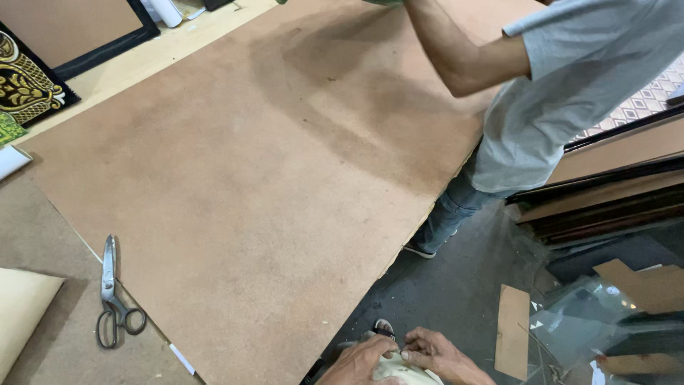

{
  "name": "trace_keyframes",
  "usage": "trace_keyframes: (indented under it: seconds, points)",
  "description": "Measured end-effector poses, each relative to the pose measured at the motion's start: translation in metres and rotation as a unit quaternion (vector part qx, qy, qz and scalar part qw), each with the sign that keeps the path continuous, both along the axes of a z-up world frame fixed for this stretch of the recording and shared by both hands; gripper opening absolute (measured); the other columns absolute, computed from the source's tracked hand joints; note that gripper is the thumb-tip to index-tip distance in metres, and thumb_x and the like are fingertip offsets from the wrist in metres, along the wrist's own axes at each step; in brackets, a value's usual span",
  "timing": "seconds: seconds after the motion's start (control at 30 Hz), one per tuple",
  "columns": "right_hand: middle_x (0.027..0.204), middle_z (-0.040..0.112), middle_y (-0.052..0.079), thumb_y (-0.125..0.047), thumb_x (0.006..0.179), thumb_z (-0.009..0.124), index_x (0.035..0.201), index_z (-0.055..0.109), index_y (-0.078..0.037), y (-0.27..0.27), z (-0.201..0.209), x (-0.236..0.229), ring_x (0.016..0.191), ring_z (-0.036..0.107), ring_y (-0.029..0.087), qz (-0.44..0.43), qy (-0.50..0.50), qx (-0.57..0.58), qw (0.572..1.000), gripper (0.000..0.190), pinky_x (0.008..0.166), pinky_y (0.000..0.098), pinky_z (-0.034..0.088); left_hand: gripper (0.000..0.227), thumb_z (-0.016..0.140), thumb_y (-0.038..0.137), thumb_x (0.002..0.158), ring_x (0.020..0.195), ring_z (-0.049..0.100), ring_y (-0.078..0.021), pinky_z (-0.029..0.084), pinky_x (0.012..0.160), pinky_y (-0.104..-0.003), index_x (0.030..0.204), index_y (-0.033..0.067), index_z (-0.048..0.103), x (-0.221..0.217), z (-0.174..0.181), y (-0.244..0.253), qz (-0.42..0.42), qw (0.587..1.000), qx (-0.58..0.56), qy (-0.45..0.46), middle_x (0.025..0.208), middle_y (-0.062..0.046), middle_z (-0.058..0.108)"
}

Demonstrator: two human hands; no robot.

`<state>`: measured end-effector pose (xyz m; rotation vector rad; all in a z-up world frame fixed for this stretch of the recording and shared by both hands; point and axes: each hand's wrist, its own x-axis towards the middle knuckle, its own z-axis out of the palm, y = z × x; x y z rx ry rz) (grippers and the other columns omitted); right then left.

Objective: The person uses scissors to trim the excess backing paper around the edges of a large printed poster mounted on a workbench. After trimming all sides, the person and a coworker fold the poster in half.

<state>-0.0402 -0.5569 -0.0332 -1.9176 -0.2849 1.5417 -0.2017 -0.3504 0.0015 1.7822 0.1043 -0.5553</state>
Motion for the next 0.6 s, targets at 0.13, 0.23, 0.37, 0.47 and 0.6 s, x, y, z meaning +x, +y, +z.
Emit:
trace_keyframes:
  seconds: [0.13,0.23,0.37,0.47,0.6]
  points:
    - [0.113,0.075,0.015,-0.03,0.087,0.076,0.13,0.061,0.0,0.001,-0.005,-0.005,0.107,0.07,0.022,0.006,-0.003,-0.012,1.0,0.055,0.095,0.0335,0.054,0.084,0.07,0.055,0.084,0.134,0.056,-0.0374,0.037,0.113,-0.056,0.146,0.002,0.05,-0.004,-0.004,-0.002,0.004,1.0,-0.011,-0.001,0.141,-0.026,0.056]
    - [0.114,0.075,0.015,-0.028,0.088,0.075,0.131,0.059,0.001,0.001,-0.011,-0.01,0.109,0.07,0.021,-0.008,0.022,-0.007,1.0,0.055,0.096,0.0329,0.054,0.082,0.071,0.055,0.089,0.139,0.049,-0.0391,0.034,0.114,-0.057,0.145,-0.0007,0.05,-0.008,-0.003,0.001,0.016,0.999,-0.017,-0.03,0.144,-0.027,0.053]
    - [0.111,0.073,0.017,-0.024,0.086,0.077,0.128,0.059,0.004,0.001,-0.014,-0.018,0.106,0.069,0.022,-0.033,0.057,0.076,0.995,0.054,0.094,0.0344,0.054,0.08,0.066,0.057,0.09,0.135,0.054,-0.0376,0.038,0.113,-0.054,0.144,-0.0004,0.049,-0.013,-0.001,0.004,0.019,1.0,-0.017,-0.015,0.138,-0.027,0.055]
    - [0.11,0.073,0.015,-0.023,0.086,0.078,0.126,0.059,0.003,0.005,-0.009,-0.025,0.106,0.069,0.019,-0.028,0.037,0.075,0.996,0.051,0.093,0.032,0.053,0.077,0.066,0.054,0.094,0.137,0.052,-0.0388,0.038,0.113,-0.053,0.142,-0.0036,0.049,-0.019,-0.006,0.007,0.022,0.999,-0.018,-0.035,0.139,-0.028,0.054]
    - [0.109,0.069,0.014,-0.022,0.087,0.08,0.126,0.059,0.004,0.02,0.016,-0.016,0.104,0.065,0.019,0.003,0.068,0.117,0.991,0.051,0.092,0.0336,0.055,0.075,0.068,0.049,0.095,0.134,0.057,-0.0378,0.046,0.109,-0.048,0.139,-0.0084,0.049,-0.025,-0.02,0.012,0.029,0.998,-0.009,-0.048,0.138,-0.029,0.055]
